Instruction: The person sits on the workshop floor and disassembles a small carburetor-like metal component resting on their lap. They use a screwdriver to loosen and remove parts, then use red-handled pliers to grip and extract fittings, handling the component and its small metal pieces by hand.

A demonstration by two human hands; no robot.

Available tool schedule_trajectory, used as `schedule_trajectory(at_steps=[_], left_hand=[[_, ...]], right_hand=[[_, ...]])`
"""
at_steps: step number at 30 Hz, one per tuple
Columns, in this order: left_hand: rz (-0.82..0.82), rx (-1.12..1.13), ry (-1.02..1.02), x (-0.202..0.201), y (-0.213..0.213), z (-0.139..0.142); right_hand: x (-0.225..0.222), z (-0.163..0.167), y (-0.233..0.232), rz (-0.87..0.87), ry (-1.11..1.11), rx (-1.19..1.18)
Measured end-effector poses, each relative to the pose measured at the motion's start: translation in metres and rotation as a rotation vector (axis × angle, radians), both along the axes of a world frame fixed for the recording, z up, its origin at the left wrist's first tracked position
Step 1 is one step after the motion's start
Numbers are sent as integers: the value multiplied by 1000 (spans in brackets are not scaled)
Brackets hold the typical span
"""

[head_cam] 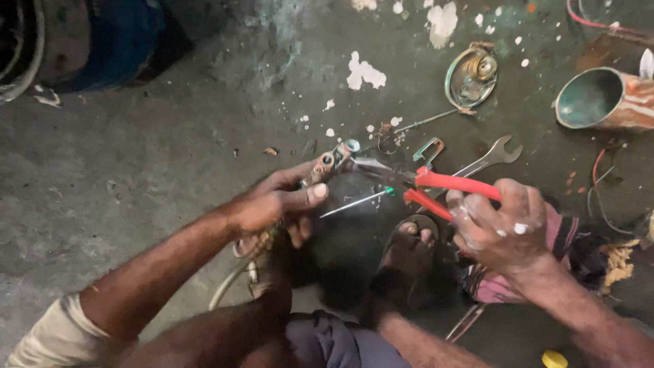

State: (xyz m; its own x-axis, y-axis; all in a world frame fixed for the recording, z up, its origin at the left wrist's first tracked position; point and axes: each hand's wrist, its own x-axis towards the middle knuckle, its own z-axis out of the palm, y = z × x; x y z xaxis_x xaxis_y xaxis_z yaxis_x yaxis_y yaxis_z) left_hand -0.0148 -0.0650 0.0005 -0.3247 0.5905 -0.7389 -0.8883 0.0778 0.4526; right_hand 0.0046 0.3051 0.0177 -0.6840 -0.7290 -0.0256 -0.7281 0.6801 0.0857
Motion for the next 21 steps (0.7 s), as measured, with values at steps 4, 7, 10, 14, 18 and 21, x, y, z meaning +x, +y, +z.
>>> schedule_trajectory(at_steps=[4,7,10,14,18,21], left_hand=[[-154,-226,219,10,0,20],[-82,-203,146,31,8,24],[-24,-196,21,38,13,14],[65,-196,-211,44,19,-2],[123,-235,6,51,18,-6],[23,-388,586,56,2,5]], right_hand=[[6,10,-1,-124,-175,-86],[4,17,-1,-91,-150,-78],[-12,20,4,106,34,34],[-27,26,25,402,382,101],[17,24,55,-26,-82,-59],[72,-12,61,-501,-726,-557]])
